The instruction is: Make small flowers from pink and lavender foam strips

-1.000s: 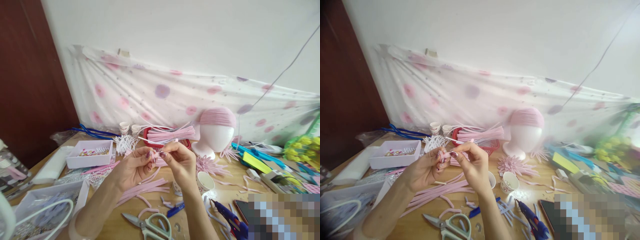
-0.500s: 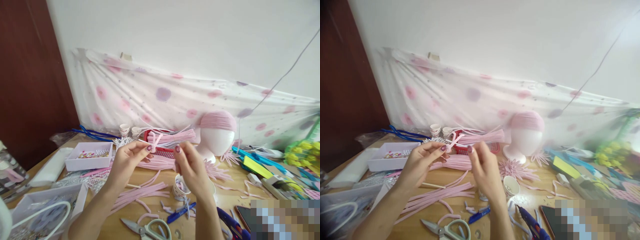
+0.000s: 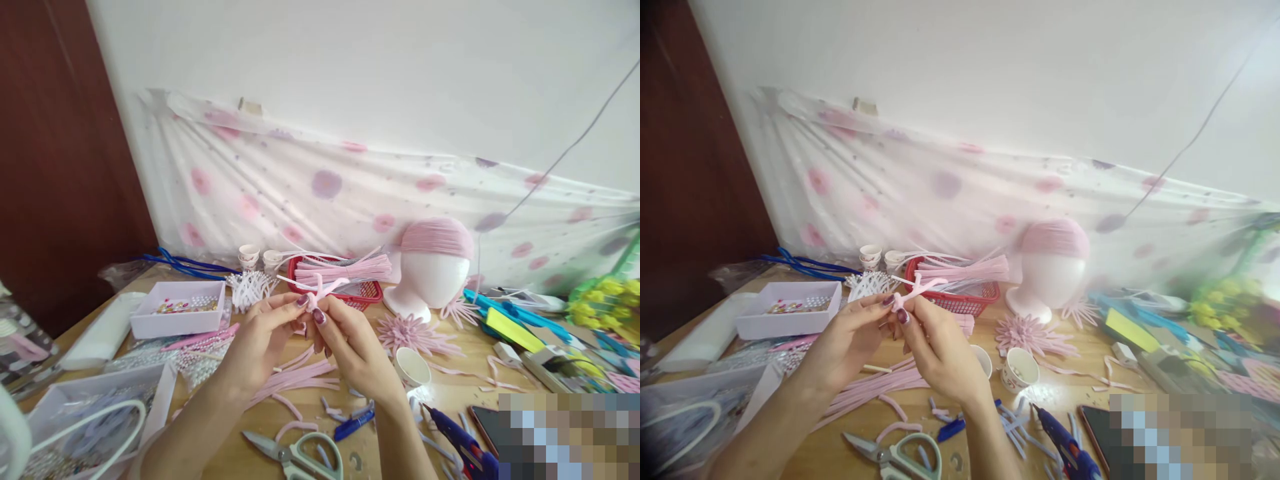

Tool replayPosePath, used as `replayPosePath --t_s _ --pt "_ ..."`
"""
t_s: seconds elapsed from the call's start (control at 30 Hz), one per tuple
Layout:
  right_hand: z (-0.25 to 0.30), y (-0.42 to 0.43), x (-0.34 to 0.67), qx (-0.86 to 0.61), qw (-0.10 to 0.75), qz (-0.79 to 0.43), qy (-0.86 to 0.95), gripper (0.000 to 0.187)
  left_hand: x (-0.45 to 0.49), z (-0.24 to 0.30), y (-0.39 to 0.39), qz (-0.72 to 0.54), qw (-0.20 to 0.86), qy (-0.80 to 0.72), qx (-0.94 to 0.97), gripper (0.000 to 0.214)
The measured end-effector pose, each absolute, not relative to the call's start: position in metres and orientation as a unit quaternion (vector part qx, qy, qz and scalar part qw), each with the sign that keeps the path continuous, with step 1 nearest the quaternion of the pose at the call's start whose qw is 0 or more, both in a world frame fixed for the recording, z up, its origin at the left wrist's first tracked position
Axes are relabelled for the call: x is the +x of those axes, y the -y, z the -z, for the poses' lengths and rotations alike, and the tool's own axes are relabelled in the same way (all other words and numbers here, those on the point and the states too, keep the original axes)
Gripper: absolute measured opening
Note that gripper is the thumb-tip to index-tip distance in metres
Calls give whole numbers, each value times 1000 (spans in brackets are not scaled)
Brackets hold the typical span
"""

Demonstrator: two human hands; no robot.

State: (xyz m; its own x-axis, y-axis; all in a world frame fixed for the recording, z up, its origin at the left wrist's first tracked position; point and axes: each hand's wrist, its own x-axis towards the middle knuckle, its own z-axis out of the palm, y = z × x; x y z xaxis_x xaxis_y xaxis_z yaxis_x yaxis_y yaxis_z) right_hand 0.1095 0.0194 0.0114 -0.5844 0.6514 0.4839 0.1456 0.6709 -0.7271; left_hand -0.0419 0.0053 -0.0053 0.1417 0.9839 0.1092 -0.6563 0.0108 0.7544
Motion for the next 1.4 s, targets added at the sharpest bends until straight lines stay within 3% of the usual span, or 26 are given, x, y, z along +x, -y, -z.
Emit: replayPosePath --t_s 0.83,1.23,1.4 --pt "-11 -23 111 -273 337 -283 855 23 -36 11 -6 -618 689 -249 287 7" --pt "-9 -22 108 -352 326 -166 861 21 -30 9 -2 -696 524 -344 350 4" --pt "-12 -22 111 -303 343 -235 857 19 -32 10 -1 -700 490 -332 400 4"
